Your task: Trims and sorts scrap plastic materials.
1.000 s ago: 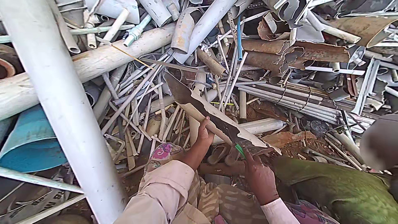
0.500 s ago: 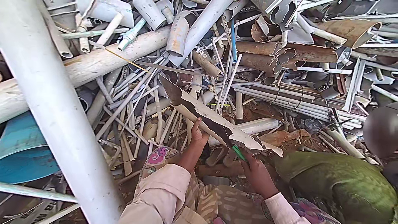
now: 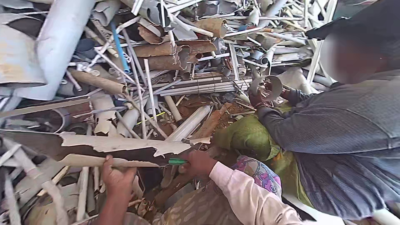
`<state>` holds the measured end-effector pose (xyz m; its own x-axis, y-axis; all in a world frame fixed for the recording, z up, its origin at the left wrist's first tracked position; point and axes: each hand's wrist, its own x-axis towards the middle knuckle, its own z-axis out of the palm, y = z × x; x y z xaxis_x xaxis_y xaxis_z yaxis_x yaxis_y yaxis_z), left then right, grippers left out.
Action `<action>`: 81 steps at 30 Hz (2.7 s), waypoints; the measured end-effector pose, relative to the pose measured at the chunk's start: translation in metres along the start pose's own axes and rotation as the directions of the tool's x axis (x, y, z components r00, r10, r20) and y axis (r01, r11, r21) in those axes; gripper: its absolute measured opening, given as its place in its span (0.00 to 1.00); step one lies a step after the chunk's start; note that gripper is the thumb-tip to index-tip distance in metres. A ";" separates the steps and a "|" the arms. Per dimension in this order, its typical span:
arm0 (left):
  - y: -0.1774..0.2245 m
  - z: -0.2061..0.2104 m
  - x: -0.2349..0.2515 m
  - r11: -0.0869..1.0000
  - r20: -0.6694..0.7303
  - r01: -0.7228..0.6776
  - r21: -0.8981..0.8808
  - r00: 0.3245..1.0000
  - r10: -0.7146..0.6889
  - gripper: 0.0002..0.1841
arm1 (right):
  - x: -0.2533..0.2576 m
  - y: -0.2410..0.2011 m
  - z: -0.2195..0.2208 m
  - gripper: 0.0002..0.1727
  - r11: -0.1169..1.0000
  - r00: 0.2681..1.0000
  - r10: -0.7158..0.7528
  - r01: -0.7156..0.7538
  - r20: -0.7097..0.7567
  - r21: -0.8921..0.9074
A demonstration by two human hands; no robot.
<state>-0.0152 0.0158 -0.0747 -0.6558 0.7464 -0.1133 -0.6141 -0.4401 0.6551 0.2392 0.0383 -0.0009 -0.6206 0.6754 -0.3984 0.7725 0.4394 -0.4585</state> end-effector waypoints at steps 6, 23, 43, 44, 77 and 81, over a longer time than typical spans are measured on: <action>0.006 0.006 -0.007 1.000 0.042 -0.024 0.009 0.999 0.024 0.17 | 0.001 -0.015 0.025 0.25 0.993 0.992 0.103 -0.107 -0.078 -0.052; -0.007 0.005 -0.004 0.999 -0.026 0.010 -0.031 1.000 -0.010 0.14 | 0.007 -0.013 0.039 0.25 0.967 0.968 0.077 -0.131 -0.240 -0.216; 0.001 0.017 -0.008 0.975 -0.050 0.139 -0.174 0.987 -0.150 0.17 | 0.020 -0.028 0.051 0.20 0.960 0.950 0.109 -0.177 -0.291 -0.216; 0.001 0.018 -0.008 0.976 -0.055 0.139 -0.167 0.987 -0.150 0.17 | 0.018 -0.036 0.042 0.22 0.964 0.974 0.173 -0.197 -0.144 -0.175; 0.011 0.011 0.003 0.998 -0.072 0.058 -0.039 0.996 -0.061 0.12 | 0.017 -0.023 0.024 0.26 0.959 0.974 0.200 -0.218 -0.108 -0.182; 0.013 0.014 0.002 0.996 -0.056 0.011 -0.092 0.998 -0.017 0.12 | 0.012 -0.028 0.034 0.31 0.974 0.981 0.186 -0.191 -0.047 -0.123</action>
<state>-0.0183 0.0179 -0.0559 -0.6689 0.7247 -0.1655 -0.6595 -0.4758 0.5819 0.2056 0.0139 -0.0194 -0.4590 0.7722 -0.4394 0.8872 0.3720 -0.2730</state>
